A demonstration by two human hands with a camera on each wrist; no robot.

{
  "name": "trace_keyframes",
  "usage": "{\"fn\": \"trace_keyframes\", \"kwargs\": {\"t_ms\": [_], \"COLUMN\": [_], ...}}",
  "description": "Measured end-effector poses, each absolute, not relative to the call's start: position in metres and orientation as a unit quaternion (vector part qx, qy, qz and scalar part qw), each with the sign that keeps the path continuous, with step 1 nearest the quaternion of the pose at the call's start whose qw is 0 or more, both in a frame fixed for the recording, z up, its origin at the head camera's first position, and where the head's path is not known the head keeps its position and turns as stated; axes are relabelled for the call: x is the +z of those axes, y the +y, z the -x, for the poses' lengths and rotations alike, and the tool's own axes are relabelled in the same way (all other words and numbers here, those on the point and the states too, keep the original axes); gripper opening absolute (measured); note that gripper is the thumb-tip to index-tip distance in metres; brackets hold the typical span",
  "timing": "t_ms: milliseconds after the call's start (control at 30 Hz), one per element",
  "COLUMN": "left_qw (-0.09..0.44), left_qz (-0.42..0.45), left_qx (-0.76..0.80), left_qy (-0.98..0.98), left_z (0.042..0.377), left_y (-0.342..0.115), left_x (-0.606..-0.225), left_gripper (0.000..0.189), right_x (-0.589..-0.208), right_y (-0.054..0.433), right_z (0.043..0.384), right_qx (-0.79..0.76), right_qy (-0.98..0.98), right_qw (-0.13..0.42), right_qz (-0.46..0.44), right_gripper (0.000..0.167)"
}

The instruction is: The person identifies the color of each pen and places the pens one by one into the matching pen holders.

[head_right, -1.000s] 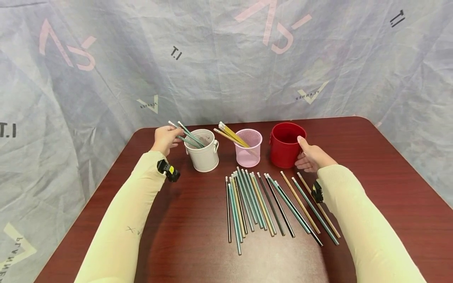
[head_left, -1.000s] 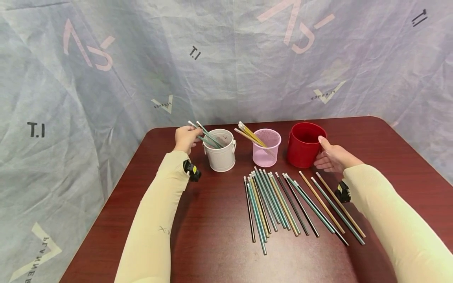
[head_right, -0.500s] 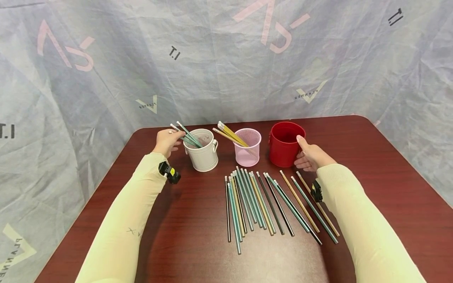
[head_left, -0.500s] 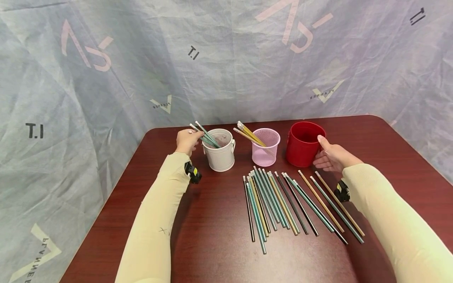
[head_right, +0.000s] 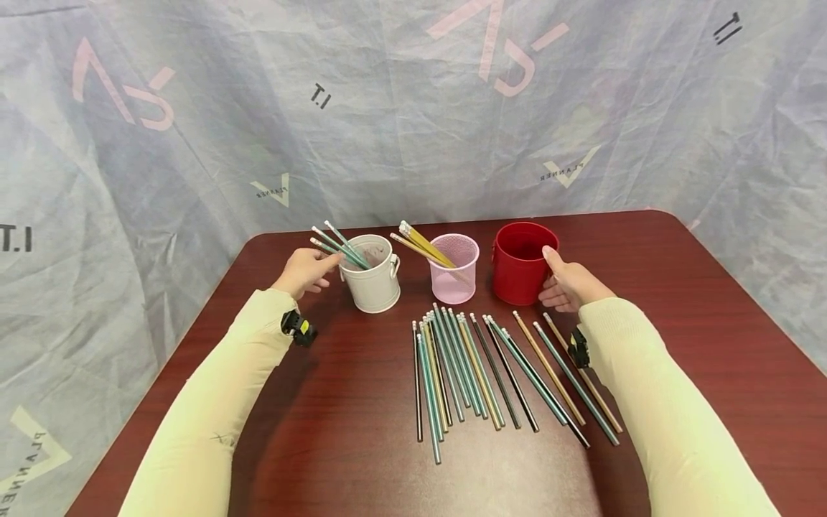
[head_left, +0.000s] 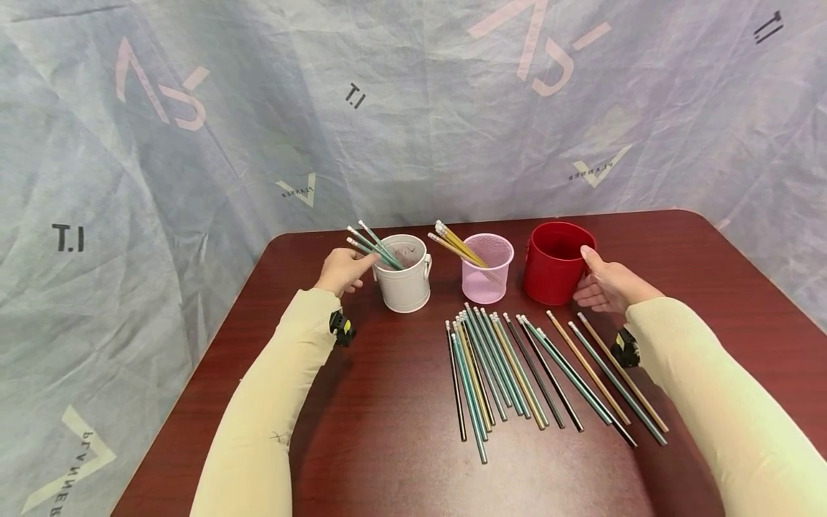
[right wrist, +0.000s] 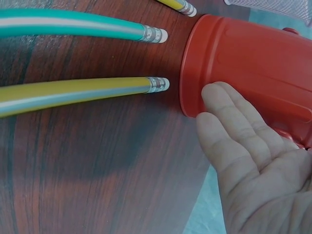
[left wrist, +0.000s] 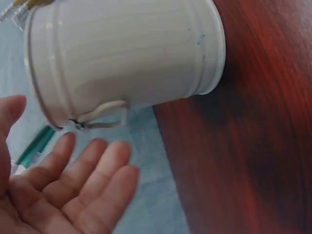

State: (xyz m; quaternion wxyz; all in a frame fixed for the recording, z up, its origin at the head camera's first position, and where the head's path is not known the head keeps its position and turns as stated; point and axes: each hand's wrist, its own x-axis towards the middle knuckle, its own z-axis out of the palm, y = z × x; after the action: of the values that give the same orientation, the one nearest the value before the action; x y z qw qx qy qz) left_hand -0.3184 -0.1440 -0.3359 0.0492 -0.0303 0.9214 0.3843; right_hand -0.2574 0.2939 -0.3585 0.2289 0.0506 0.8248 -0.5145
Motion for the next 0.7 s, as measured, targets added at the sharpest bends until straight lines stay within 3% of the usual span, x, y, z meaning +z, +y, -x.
{"fn": "trace_keyframes", "kwargs": {"t_ms": [300,700], "left_qw": [0.195,0.253], "left_qz": [-0.058,-0.214], "left_qx": [0.281,0.112], "left_qy": [0.938,0.937], "left_z": [0.291,0.251], "left_y": [-0.13,-0.048], "left_x": [-0.33,-0.367], "left_gripper": [0.045,0.027], "right_x": [-0.359,-0.358], "right_y": [0.294,0.294], "right_z": [0.259,0.258], "right_qx": [-0.51,-0.512], "right_qy": [0.828,0.826], "right_qw": [0.228,0.23], "right_qz": [-0.055,-0.057], "right_gripper": [0.098,0.098]}}
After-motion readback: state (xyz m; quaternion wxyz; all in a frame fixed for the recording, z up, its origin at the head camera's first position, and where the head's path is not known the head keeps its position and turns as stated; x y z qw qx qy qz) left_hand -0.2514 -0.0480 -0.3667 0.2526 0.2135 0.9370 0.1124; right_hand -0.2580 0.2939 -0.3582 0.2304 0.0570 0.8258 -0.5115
